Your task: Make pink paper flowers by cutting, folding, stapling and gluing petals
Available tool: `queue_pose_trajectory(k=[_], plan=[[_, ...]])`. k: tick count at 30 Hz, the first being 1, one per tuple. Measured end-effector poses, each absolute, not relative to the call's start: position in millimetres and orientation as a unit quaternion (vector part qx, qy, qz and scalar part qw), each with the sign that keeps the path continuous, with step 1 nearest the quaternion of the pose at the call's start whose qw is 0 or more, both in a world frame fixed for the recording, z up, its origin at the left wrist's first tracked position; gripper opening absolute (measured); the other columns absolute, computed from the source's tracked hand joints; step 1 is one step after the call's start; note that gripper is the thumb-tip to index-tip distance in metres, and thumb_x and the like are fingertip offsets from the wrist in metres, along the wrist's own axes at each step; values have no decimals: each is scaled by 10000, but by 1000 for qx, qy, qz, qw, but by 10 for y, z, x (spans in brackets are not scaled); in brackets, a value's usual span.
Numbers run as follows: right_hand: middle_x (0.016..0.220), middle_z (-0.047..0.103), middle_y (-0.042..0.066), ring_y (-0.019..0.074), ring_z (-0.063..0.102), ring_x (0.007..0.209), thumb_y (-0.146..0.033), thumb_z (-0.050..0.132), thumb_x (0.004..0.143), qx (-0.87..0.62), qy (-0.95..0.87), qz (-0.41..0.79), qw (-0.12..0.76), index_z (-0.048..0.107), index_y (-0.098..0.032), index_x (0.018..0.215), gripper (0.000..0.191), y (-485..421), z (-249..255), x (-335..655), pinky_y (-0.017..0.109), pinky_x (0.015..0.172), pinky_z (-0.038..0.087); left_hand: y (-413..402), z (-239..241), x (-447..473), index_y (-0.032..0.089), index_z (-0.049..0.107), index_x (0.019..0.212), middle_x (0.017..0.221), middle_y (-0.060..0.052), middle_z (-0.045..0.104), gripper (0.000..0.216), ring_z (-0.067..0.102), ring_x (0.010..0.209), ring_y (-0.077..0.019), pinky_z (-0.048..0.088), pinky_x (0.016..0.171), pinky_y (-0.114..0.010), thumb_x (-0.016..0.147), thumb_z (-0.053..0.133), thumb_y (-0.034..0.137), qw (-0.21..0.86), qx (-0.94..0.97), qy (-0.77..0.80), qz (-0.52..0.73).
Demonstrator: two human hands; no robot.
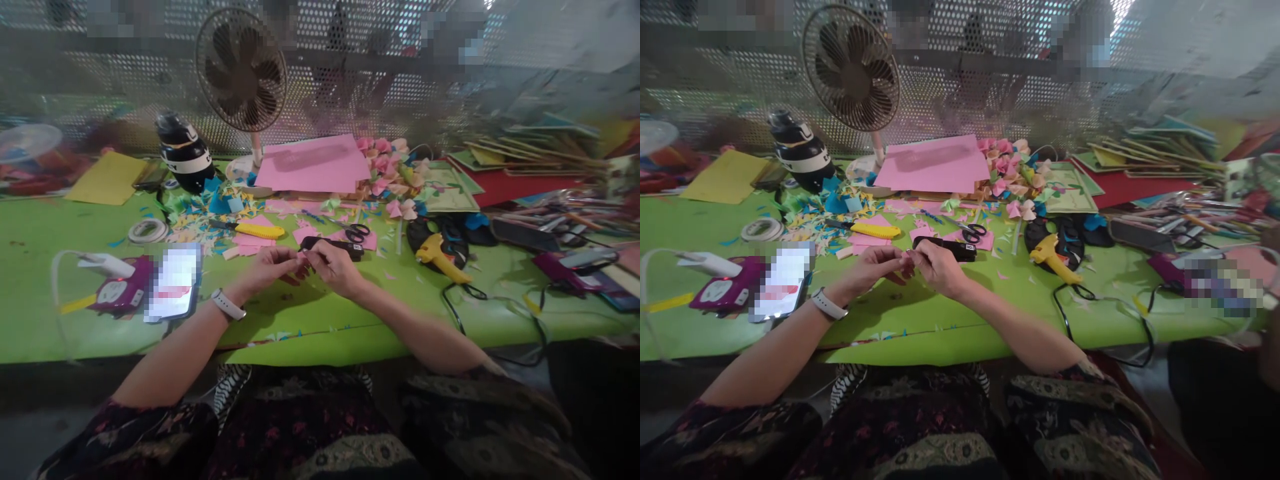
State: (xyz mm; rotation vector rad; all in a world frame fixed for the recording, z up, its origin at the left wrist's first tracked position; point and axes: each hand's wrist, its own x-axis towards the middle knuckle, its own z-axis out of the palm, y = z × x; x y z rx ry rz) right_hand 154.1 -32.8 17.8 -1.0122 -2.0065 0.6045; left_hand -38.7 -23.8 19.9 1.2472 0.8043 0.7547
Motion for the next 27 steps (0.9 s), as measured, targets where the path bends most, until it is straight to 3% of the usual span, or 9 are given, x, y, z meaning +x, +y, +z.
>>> queue_pose_trajectory(k=[13, 16, 18, 21, 24, 27], plan=[[615, 490, -13, 122, 422, 573, -375, 443, 947, -374, -830, 209, 356, 399, -225, 649, 336, -245, 261, 1619, 264, 576, 350, -233, 275, -389, 163, 671, 777, 766, -46, 723, 352, 687, 698, -143, 561, 566, -216, 748, 777, 497, 611, 569, 394, 384], [627, 534, 3, 130, 448, 574, -348, 462, 948, -453, -796, 174, 363, 455, -215, 645, 331, -70, 366, 1839, 271, 570, 353, -217, 270, -388, 157, 682, 808, 811, -58, 747, 373, 702, 676, -145, 566, 569, -225, 719, 799, 499, 620, 542, 400, 403], [745, 617, 32, 149, 518, 649, -291, 515, 915, -549, -749, 135, 346, 535, -204, 722, 214, 76, 450, 2060, 280, 611, 386, -195, 256, -388, 145, 693, 844, 838, -67, 754, 377, 706, 662, -143, 577, 585, -234, 712, 809, 479, 618, 517, 414, 422], [923, 683, 80, 196, 592, 804, -207, 635, 790, -660, -714, 87, 217, 601, -185, 770, 45, 249, 518, 2374, 293, 669, 406, -163, 235, -387, 140, 694, 884, 865, -75, 759, 341, 712, 661, -143, 594, 615, -247, 736, 793, 430, 613, 492, 428, 446], [907, 706, 93, 228, 620, 814, -261, 671, 754, -711, -694, 82, 75, 637, -182, 784, 91, 336, 482, 2541, 293, 632, 395, -141, 211, -388, 155, 664, 893, 863, -63, 754, 271, 711, 652, -141, 603, 621, -260, 786, 741, 392, 618, 486, 421, 453], [954, 722, 104, 248, 643, 851, -309, 665, 761, -714, -695, 78, 22, 664, -177, 873, 173, 373, 396, 2570, 290, 624, 392, -126, 178, -395, 168, 611, 904, 838, -54, 746, 236, 716, 656, -152, 606, 615, -274, 829, 684, 380, 630, 483, 410, 450]])
